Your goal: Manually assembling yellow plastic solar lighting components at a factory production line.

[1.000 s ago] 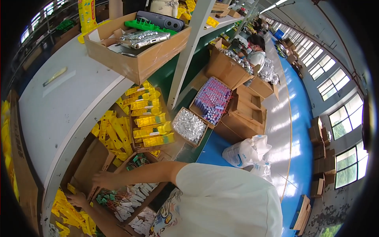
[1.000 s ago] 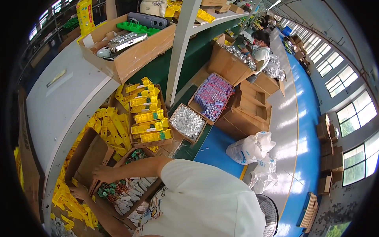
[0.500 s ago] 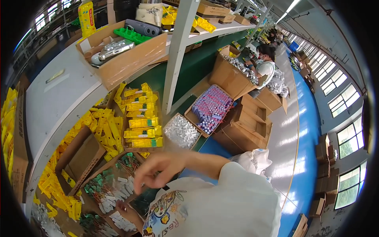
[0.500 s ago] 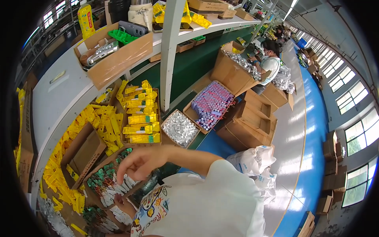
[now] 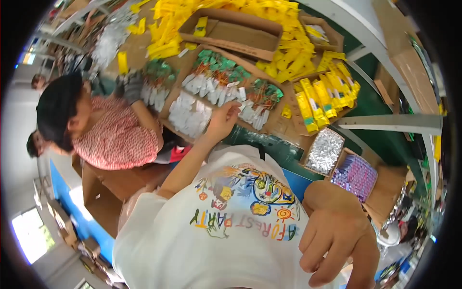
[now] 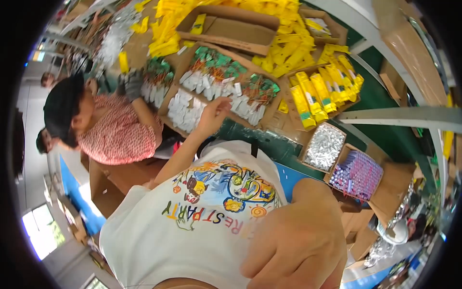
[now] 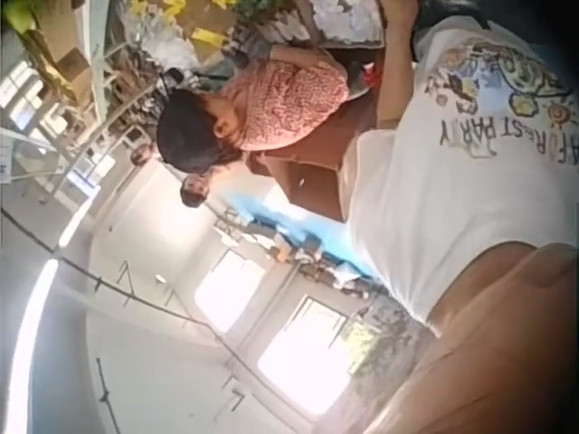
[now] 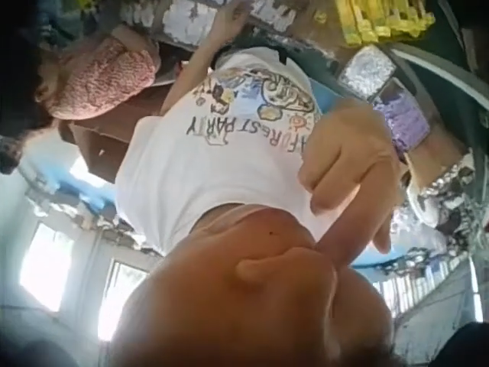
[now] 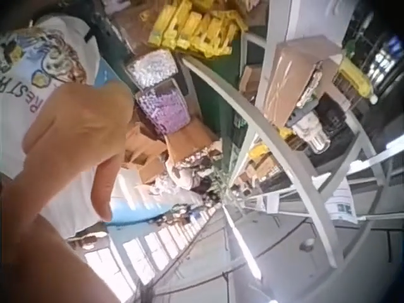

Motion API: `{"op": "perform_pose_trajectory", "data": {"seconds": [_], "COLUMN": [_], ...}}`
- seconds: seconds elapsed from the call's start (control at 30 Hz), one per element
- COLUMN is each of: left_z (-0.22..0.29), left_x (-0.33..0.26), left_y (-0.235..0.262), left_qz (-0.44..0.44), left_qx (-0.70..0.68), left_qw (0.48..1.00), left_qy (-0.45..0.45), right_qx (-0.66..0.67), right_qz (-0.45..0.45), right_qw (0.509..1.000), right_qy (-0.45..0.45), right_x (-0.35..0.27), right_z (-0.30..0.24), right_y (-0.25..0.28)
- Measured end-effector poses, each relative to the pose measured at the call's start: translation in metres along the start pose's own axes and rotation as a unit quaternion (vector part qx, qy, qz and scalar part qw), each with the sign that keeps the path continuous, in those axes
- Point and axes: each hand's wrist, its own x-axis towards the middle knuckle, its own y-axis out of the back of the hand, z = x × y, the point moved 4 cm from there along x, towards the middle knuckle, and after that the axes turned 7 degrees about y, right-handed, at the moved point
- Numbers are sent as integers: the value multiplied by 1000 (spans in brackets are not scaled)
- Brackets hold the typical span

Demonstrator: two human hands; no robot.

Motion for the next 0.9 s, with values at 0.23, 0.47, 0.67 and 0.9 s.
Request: {"op": "perform_pose_trajectory", "data": {"seconds": [0.23, 0.47, 0.67, 0.9], "left_z": [-34, -43, -48, -80], "left_x": [-18, -1, 10, 30], "left_y": [43, 63, 83, 159], "left_qz": [64, 92, 160, 299], "left_qx": [54, 78, 101, 169], "left_qw": [996, 991, 980, 937], "left_qy": [40, 50, 57, 65], "right_qx": [-139, 17, -214, -394], "right_qz": [153, 60, 437, 373], "right_qw": [977, 998, 840, 685], "right_qy": [59, 21, -240, -486], "right_x": [-14, -2, -83, -257], "right_z": [5, 23, 78, 168], "right_y": [11, 56, 147, 198]}}
